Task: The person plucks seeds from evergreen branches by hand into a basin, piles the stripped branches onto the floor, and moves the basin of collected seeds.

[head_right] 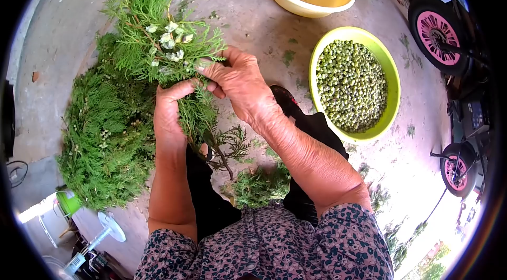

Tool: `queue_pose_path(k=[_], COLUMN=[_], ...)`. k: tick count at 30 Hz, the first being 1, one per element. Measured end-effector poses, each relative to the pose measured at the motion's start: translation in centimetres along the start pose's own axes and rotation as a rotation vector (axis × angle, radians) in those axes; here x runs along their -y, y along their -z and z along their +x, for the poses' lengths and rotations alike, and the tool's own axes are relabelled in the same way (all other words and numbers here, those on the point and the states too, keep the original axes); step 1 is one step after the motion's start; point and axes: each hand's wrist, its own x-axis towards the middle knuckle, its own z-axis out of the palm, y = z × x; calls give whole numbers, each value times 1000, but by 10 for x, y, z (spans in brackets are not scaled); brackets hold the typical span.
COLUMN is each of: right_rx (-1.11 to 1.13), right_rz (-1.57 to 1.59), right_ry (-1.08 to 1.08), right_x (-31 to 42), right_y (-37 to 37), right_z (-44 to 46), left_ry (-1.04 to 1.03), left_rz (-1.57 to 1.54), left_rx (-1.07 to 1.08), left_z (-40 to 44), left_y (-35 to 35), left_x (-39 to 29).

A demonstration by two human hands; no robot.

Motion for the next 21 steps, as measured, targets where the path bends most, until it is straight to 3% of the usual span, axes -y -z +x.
queue_pose_path(k=[3, 7, 10, 11, 14, 15, 18, 21], right_rx=[-37, -134, -135, -133, -124, -5, 31, -94], right_rz=[-1, 148, 233, 260, 372, 359, 207, 173], right_ry=[20, -10, 101, 127, 98, 111, 169, 138], right_x=[-2, -1, 10, 14, 25, 21, 20, 15], right_y=[-4, -7, 13, 13, 5, 13, 9, 10], right_z=[-2, -6, 9, 11, 4, 4, -3, -2], left_ry=[44, 178, 186, 125, 10, 11, 26, 84], left_rz=[-48, -147, -99, -29, -13, -26, -27, 13], left_rx=[57, -69, 51, -78, -146, -103, -133, -169], left_z=[0, -1, 1, 1, -6, -8, -9, -8], left_y=[-1, -2, 10, 5, -12, -11, -16, -14], left_x=[1, 3, 4, 5, -3, -3, -4, -5])
